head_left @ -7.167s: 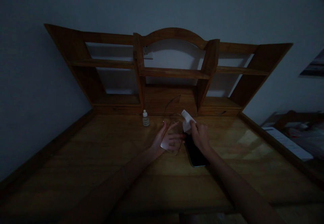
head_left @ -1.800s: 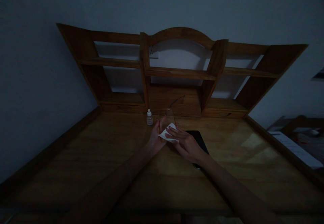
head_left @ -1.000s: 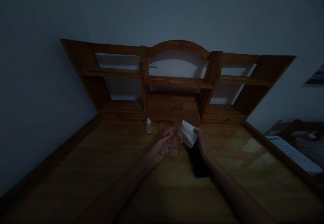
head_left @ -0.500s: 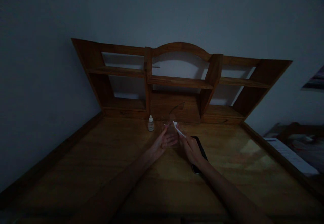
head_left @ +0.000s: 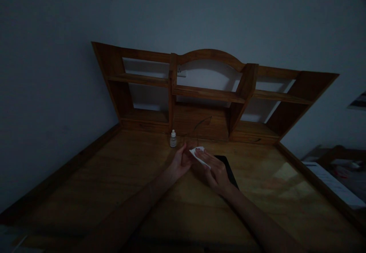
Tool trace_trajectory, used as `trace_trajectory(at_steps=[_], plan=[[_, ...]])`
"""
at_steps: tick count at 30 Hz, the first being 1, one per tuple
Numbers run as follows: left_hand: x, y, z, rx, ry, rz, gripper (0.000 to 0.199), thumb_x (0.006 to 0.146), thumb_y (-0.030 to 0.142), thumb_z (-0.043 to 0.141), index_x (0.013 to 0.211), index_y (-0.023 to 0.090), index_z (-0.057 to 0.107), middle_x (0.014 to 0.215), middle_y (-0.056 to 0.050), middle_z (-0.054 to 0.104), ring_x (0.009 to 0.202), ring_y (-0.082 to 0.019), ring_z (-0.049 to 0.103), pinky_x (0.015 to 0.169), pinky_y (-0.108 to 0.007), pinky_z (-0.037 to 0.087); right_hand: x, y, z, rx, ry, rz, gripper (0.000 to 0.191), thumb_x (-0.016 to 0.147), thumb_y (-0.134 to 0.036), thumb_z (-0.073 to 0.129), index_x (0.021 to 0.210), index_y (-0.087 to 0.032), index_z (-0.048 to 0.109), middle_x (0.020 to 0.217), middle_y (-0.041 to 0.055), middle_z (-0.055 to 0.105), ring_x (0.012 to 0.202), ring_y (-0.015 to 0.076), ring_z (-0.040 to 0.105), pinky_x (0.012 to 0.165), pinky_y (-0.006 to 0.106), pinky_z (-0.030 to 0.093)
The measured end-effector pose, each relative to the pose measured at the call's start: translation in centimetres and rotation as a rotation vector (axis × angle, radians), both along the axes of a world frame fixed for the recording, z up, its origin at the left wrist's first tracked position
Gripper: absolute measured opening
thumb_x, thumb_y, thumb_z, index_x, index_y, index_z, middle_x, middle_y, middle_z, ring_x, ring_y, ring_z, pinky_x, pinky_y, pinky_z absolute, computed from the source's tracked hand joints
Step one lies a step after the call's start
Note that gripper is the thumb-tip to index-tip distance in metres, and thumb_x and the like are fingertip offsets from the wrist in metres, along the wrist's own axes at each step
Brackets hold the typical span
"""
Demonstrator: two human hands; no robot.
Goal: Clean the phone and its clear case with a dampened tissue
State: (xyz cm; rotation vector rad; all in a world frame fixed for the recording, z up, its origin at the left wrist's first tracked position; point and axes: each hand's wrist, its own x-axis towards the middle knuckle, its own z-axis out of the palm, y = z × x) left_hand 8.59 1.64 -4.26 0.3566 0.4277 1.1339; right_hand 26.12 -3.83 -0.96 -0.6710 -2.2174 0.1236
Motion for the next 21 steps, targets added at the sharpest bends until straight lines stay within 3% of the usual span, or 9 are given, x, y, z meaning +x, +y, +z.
trace_trajectory(at_steps=[5,10,15,21], plan=[[-0.3,-0.3,1.0,0.014,-0.011,-0.079,0.048,0.091,0.04,0.048,0.134,0.019,0.05,0.109,-0.014,0.067,0.089,-0.024,0.068,0.081,-0.037,0.052,-0.8,-0.1,-0.5,0.104,-0.178,0.133,0.055,0.088,-0.012,0.042,0.142,-0.017,0.041,0.142,0.0088,0.049,0.135,0.0217,0.041,0.111,0.046,0.039],[-0.1,-0.9,1.7,-0.014,-0.096,-0.175,0.055,0.091,0.053,0.043,0.14,0.028,0.043,0.109,-0.013,0.066,0.085,-0.025,0.068,0.076,-0.039,0.052,-1.7,-0.2,-0.8,0.145,-0.336,0.141,0.056,0.088,-0.015,0.044,0.143,-0.012,0.038,0.143,0.0121,0.047,0.138,0.0219,0.036,0.112,0.045,0.036],[0.4,-1.7,2.6,0.043,-0.204,-0.28,0.057,0.09,0.061,0.035,0.135,0.029,0.049,0.109,-0.01,0.066,0.091,-0.023,0.066,0.083,-0.037,0.05,-2.0,-0.3,-0.3,0.193,-0.375,0.029,0.055,0.089,-0.017,0.044,0.143,-0.011,0.038,0.148,0.0119,0.04,0.14,0.0222,0.031,0.113,0.044,0.035],[2.9,-2.3,2.1,-0.004,-0.105,-0.251,0.064,0.089,0.064,0.036,0.12,0.013,0.058,0.094,-0.01,0.066,0.089,-0.017,0.064,0.081,-0.027,0.052,-1.1,0.4,1.0,0.21,-0.331,-0.238,0.047,0.092,-0.018,0.042,0.139,-0.01,0.045,0.143,0.0139,0.047,0.139,0.0246,0.033,0.116,0.047,0.031]])
